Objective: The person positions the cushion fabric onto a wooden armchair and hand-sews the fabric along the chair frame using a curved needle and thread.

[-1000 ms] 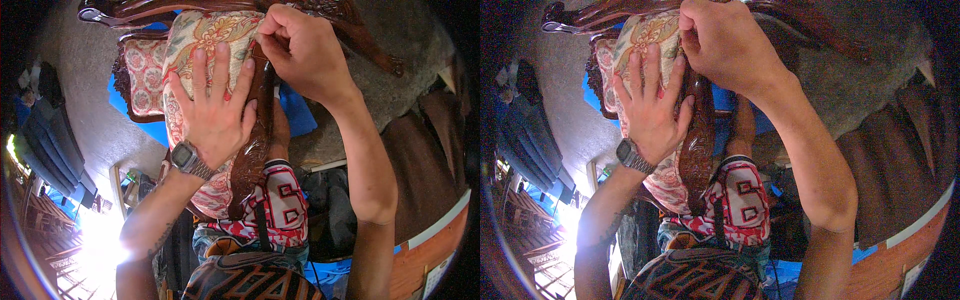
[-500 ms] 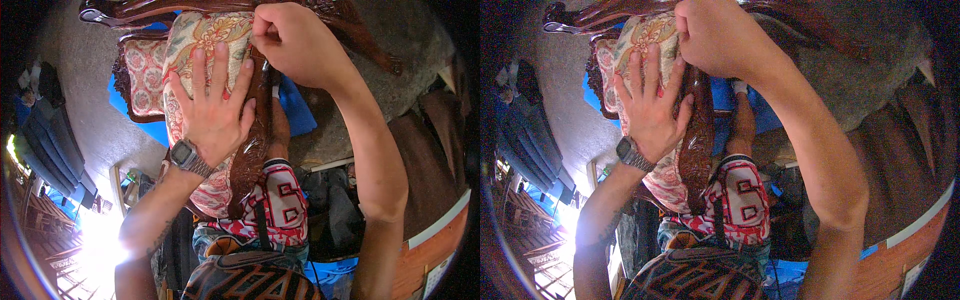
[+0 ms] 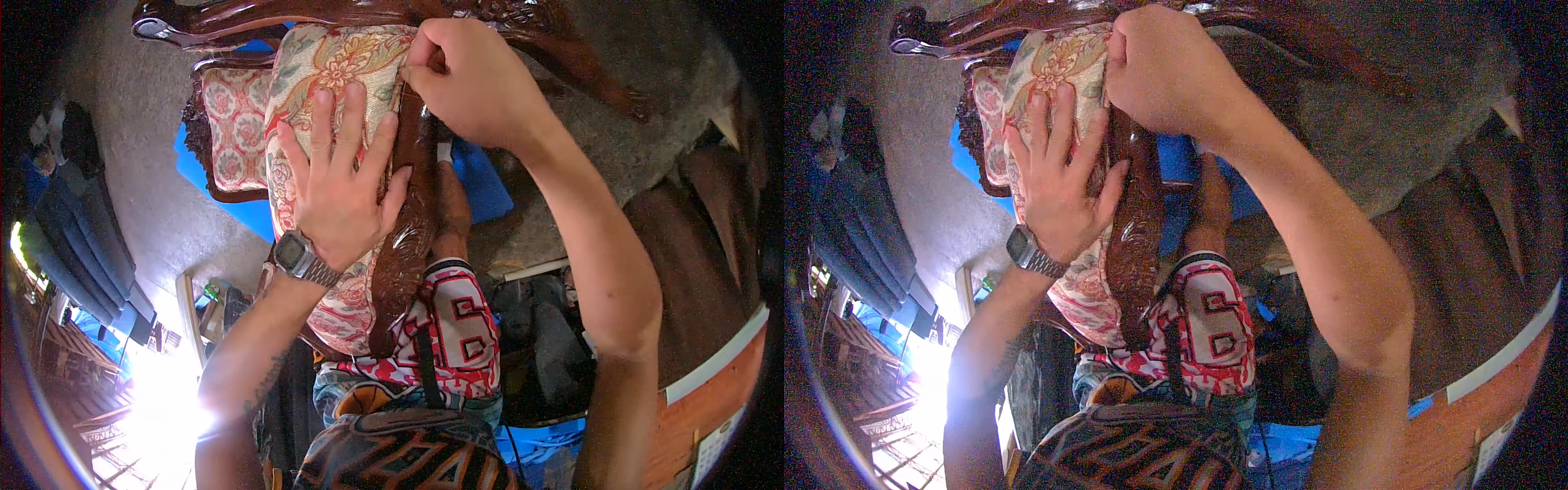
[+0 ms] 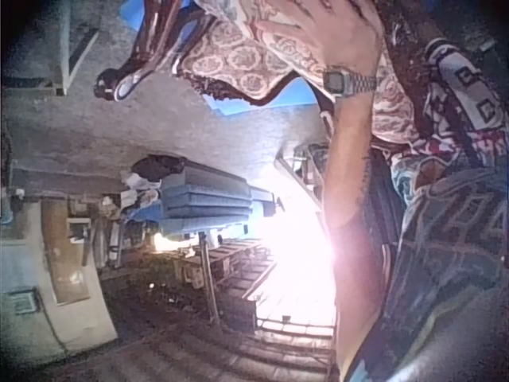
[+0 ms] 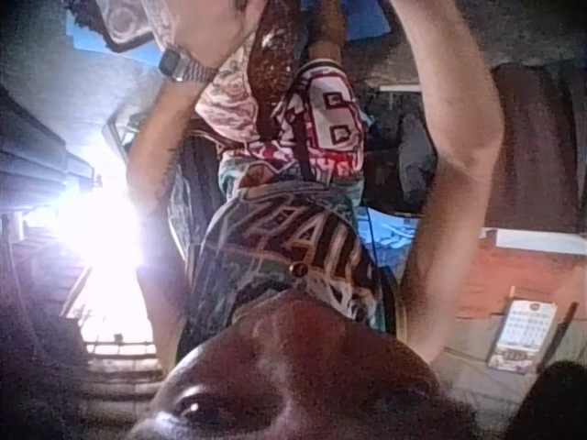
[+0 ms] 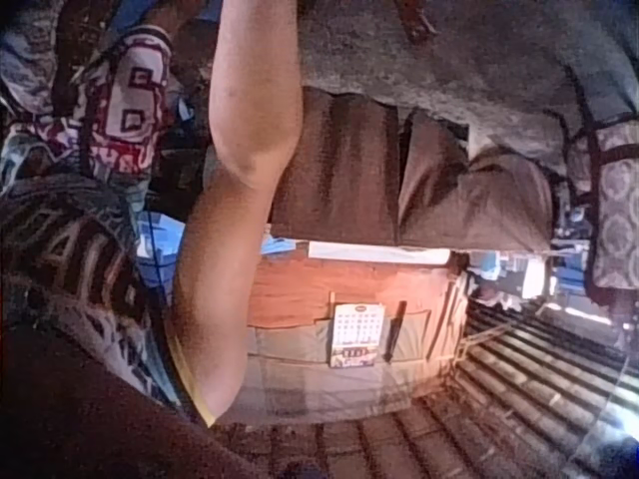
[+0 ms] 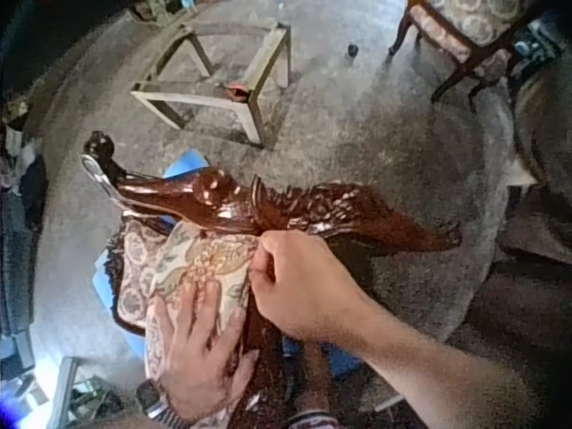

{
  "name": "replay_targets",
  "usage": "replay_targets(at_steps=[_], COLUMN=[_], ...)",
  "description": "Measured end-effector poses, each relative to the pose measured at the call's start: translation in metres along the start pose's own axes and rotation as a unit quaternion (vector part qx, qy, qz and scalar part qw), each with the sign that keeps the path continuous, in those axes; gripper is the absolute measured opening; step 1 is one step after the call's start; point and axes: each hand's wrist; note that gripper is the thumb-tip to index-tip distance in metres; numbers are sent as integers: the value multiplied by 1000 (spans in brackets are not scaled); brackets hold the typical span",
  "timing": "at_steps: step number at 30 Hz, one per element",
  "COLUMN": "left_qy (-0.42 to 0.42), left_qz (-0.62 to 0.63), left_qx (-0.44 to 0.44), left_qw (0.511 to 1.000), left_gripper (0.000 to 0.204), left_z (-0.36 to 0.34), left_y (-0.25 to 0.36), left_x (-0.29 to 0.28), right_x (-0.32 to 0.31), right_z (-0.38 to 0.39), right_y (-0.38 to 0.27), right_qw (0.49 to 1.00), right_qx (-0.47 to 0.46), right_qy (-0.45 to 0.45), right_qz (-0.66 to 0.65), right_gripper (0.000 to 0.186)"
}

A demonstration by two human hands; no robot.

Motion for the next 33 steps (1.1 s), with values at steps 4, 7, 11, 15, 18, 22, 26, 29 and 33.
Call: replay_targets(at_steps=[4, 7, 11, 15, 18, 22, 26, 29, 33], left_qy=[19, 27, 52, 52, 51, 25, 26, 33, 46], left_qz=[16, 25, 61, 54, 45, 36, 19, 36, 56], left_qx=[-7, -15, -14, -14, -9, -17, -10, -18, -30], left_qw=[1000, 999, 997, 997, 998, 999, 999, 999, 997], left_gripper=[59, 59, 55, 52, 53, 57, 55, 55, 50], left_z=[2, 2, 2, 3, 2, 1, 1, 0, -1], left_y=[2, 2, 1, 1, 1, 2, 2, 3, 5], left_x=[2, 3, 4, 3, 1, -1, -1, -2, -2], right_x=[9, 2, -5, -7, -14, 2, 19, 21, 16], right_z=[7, 1, -8, -6, 6, 30, 28, 18, 13], right_y=[5, 10, 12, 6, 4, -1, 10, 19, 22], right_qw=[999, 995, 997, 994, 995, 997, 980, 964, 975], right_qx=[20, -83, 7, 34, -25, -57, -106, -171, -186], right_qy=[49, 53, -75, -104, -98, 17, 165, 189, 105], right_qz=[-12, 35, -7, -14, 25, -49, 45, 79, 58], right_gripper=[14, 14, 16, 21, 18, 20, 19, 16, 17])
Point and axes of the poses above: each hand's wrist, its own z-axis away from the middle knuckle, its own x-axis out of the palm, y = z × x, and after that the axes turned 3 degrees about -x, right-handed
